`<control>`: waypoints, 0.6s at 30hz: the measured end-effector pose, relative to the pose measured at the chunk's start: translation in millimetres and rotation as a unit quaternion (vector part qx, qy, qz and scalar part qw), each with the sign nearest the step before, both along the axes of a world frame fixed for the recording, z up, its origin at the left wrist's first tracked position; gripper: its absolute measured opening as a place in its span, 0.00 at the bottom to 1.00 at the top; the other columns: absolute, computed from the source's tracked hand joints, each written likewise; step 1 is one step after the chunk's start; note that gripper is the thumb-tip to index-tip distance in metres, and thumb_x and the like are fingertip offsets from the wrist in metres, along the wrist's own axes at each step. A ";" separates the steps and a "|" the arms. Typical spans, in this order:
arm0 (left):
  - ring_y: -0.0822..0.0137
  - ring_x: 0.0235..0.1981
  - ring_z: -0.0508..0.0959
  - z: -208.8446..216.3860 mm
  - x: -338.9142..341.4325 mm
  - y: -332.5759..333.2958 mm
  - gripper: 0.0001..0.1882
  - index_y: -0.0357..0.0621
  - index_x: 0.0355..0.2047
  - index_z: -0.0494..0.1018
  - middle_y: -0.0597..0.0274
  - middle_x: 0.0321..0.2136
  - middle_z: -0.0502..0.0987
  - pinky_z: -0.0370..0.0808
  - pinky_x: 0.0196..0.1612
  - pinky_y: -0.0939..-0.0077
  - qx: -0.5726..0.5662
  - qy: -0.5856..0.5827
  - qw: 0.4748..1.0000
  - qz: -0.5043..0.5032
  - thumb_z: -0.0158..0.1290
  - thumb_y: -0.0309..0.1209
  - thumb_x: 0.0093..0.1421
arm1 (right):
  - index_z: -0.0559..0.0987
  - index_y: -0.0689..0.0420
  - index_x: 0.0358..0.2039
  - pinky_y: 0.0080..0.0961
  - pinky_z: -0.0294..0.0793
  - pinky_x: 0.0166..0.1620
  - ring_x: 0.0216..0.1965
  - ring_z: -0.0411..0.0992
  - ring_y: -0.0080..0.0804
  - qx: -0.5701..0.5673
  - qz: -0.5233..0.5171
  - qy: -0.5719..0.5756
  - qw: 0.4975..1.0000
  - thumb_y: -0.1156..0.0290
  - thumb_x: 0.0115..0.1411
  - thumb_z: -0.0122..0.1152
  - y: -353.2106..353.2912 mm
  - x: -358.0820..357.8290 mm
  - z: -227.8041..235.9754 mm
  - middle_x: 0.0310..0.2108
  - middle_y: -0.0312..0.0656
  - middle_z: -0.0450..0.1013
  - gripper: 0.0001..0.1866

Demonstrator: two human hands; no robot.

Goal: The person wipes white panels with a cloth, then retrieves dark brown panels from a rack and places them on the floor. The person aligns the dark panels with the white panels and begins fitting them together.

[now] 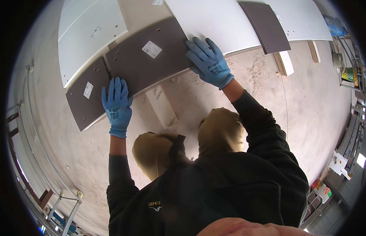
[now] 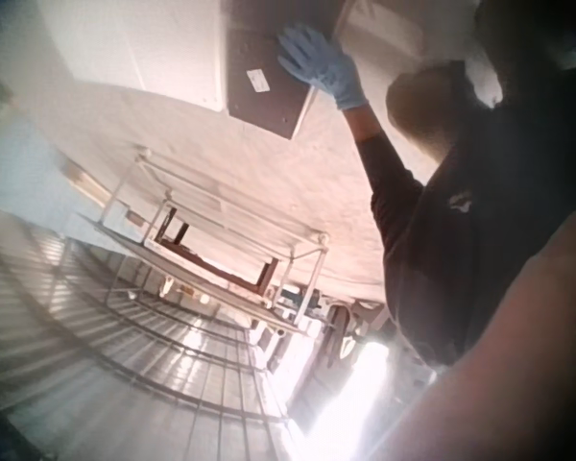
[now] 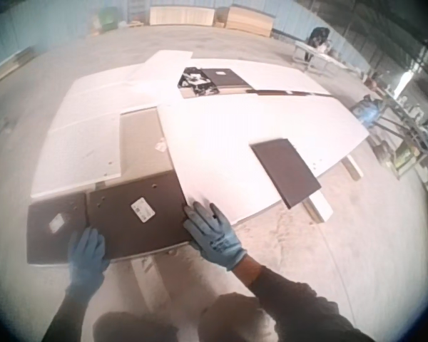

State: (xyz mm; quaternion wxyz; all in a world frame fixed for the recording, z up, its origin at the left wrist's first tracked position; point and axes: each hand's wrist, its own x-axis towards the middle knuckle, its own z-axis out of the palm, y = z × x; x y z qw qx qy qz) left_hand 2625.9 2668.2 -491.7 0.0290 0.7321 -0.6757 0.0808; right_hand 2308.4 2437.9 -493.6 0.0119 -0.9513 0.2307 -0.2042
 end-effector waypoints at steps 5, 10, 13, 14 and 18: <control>0.54 0.71 0.66 -4.2 -1.3 0.7 0.34 0.47 0.67 0.70 0.54 0.70 0.67 0.58 0.73 0.45 -0.014 -0.008 1.000 -0.005 0.63 0.36 0.60 | 0.79 0.50 0.52 0.52 0.63 0.71 0.71 0.64 0.43 0.006 0.002 0.000 1.000 0.64 0.53 0.72 -1.8 -2.5 -6.8 0.70 0.41 0.66 0.24; 0.54 0.69 0.68 -6.6 -0.1 0.4 0.34 0.47 0.66 0.71 0.54 0.69 0.68 0.61 0.71 0.45 -0.031 -0.003 0.999 -0.004 0.65 0.37 0.58 | 0.77 0.52 0.60 0.51 0.58 0.73 0.74 0.60 0.45 0.023 -0.040 -0.043 0.998 0.56 0.51 0.75 -12.2 -12.3 -13.1 0.71 0.43 0.66 0.36; 0.54 0.68 0.69 -7.5 -0.7 -0.5 0.34 0.47 0.65 0.72 0.54 0.69 0.68 0.62 0.71 0.46 -0.045 0.007 0.999 -0.004 0.65 0.38 0.58 | 0.78 0.53 0.58 0.52 0.58 0.73 0.73 0.61 0.45 0.030 -0.063 -0.074 0.995 0.54 0.49 0.77 -18.5 -20.0 -15.3 0.71 0.43 0.67 0.37; 0.53 0.67 0.69 -7.6 -1.0 -1.0 0.34 0.47 0.65 0.72 0.54 0.68 0.68 0.62 0.71 0.46 -0.049 0.009 0.999 -0.006 0.65 0.39 0.58 | 0.77 0.53 0.59 0.51 0.57 0.73 0.73 0.61 0.44 0.024 -0.057 -0.059 0.996 0.52 0.51 0.76 -19.0 -21.3 -16.3 0.71 0.43 0.66 0.37; 0.52 0.67 0.70 -8.2 -2.8 -1.9 0.34 0.46 0.64 0.72 0.54 0.68 0.69 0.63 0.70 0.47 -0.053 0.013 0.998 -0.002 0.65 0.39 0.58 | 0.77 0.53 0.61 0.51 0.57 0.73 0.74 0.61 0.43 0.017 -0.061 -0.037 0.997 0.48 0.55 0.74 -16.9 -20.0 -20.8 0.72 0.42 0.66 0.37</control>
